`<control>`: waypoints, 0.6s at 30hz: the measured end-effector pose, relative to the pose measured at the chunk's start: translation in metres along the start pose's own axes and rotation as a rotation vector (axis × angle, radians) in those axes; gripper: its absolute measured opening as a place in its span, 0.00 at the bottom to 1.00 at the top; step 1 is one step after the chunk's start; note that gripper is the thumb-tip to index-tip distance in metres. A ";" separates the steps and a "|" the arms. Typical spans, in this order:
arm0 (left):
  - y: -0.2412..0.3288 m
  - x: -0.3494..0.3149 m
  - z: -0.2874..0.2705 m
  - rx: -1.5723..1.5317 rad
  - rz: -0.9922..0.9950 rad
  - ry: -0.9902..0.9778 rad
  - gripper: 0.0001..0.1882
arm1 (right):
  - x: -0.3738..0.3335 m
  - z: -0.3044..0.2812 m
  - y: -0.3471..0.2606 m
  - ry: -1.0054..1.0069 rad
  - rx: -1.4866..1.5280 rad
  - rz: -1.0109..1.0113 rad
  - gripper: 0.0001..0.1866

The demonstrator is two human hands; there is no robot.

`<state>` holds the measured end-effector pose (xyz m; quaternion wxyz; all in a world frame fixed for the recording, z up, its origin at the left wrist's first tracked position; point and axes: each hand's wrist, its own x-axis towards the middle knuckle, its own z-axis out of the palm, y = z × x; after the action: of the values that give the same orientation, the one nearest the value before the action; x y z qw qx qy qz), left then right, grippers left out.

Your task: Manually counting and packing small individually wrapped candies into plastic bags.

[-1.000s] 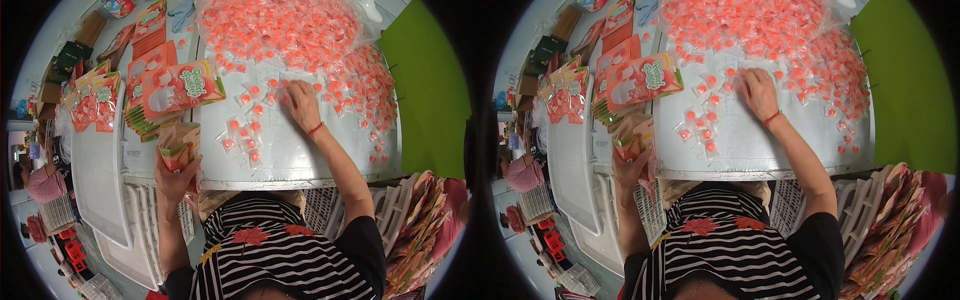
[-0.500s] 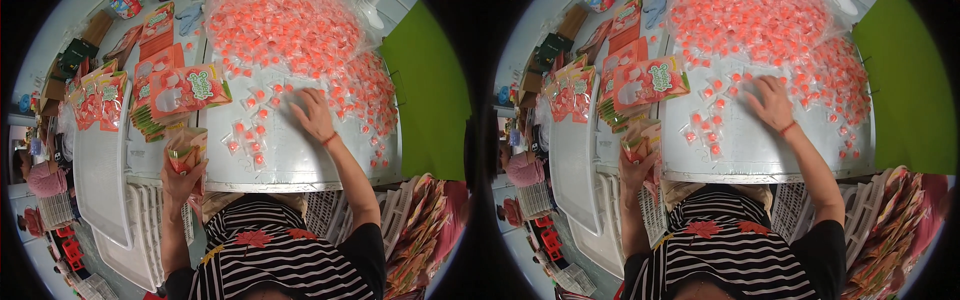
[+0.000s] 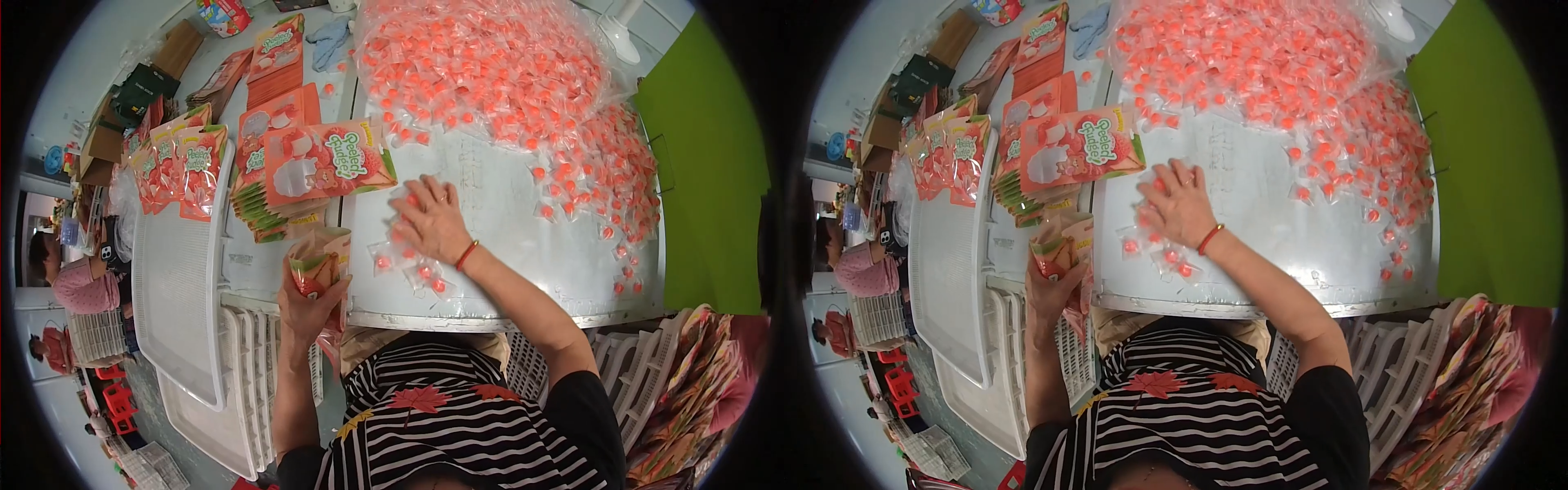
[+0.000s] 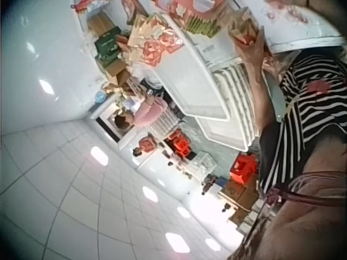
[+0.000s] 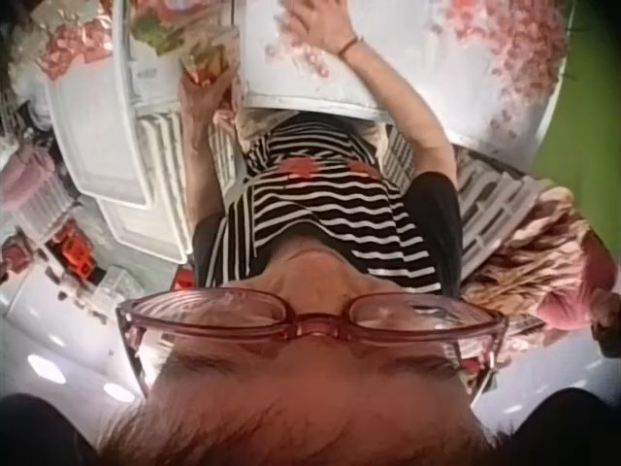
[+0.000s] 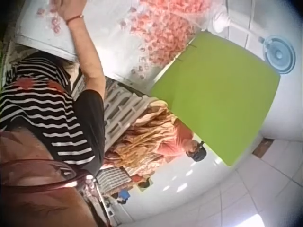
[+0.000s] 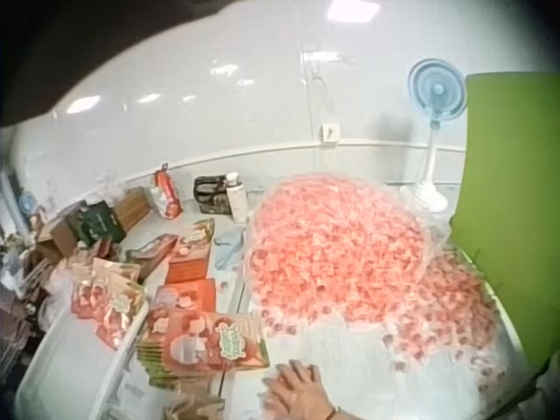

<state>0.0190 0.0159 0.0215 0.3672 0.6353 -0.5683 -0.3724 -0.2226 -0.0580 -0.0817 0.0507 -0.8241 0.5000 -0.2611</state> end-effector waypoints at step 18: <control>0.005 0.003 -0.009 -0.016 -0.065 0.023 0.39 | 0.107 0.032 0.067 0.199 -0.189 -0.084 0.14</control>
<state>0.0247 0.0129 0.0293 0.3663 0.6547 -0.5400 -0.3815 -0.2223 -0.1879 -0.0917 -0.0878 -0.8156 0.4899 -0.2951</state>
